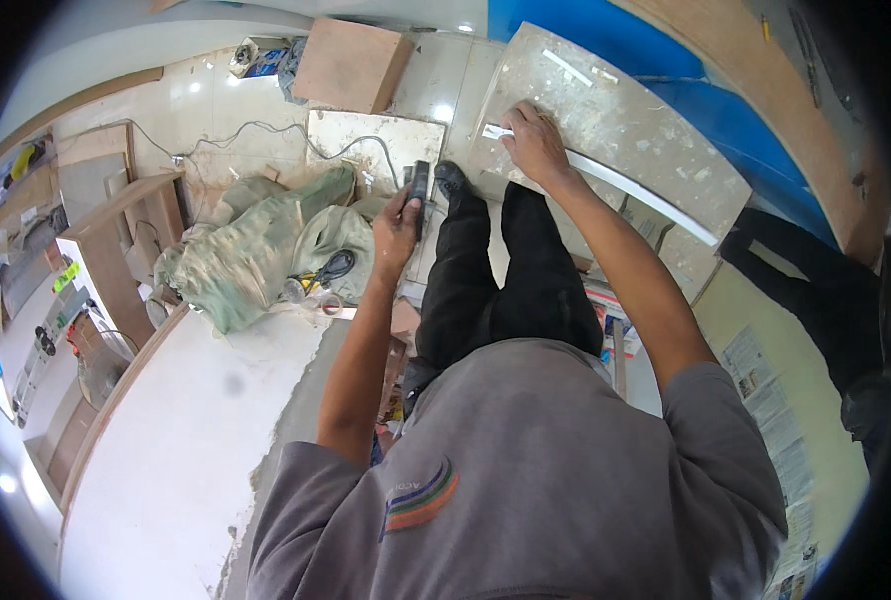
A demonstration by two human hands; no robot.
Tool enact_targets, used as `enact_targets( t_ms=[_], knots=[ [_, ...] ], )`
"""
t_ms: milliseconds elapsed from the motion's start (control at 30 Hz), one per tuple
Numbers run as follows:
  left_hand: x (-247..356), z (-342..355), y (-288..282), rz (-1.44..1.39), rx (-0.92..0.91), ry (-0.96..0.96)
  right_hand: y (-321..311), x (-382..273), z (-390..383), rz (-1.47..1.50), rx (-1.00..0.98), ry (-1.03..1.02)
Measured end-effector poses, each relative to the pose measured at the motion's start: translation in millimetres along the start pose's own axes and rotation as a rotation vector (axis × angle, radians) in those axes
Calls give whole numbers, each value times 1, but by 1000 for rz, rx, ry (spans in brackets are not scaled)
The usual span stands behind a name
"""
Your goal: The person cuts a strip of white edge banding, applies it to the edge of a white cabinet, and then uses a sanding block to smooth the applied banding. The person repeats this process on multiple cabinet edges.
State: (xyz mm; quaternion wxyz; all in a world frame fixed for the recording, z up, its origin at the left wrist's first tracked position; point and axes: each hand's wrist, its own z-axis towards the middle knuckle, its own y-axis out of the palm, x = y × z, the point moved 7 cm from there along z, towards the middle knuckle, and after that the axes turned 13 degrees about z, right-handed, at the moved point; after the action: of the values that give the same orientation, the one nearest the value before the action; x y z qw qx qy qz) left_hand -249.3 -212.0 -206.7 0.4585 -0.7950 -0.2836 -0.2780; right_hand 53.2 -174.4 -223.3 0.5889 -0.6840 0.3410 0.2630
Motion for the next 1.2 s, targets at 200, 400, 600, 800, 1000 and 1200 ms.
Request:
enact_targets(
  t_ms=[200, 400, 600, 800, 1000, 1200],
  knots=[
    [106, 14, 63, 419, 165, 459, -101, -30, 13, 508, -101, 187],
    [187, 42, 147, 600, 29, 610, -259, -120, 2, 743, -51, 18],
    [228, 44, 127, 174, -100, 421, -346, -161, -2, 673, 55, 13],
    [351, 13, -22, -473, -153, 326, -371, -206, 1, 758, 39, -78],
    [451, -41, -132, -403, 142, 516, -363, -266, -8, 640, -56, -153],
    [470, -39, -153, -275, 287, 503, -344, -307, -18, 495, -69, -184]
  ],
)
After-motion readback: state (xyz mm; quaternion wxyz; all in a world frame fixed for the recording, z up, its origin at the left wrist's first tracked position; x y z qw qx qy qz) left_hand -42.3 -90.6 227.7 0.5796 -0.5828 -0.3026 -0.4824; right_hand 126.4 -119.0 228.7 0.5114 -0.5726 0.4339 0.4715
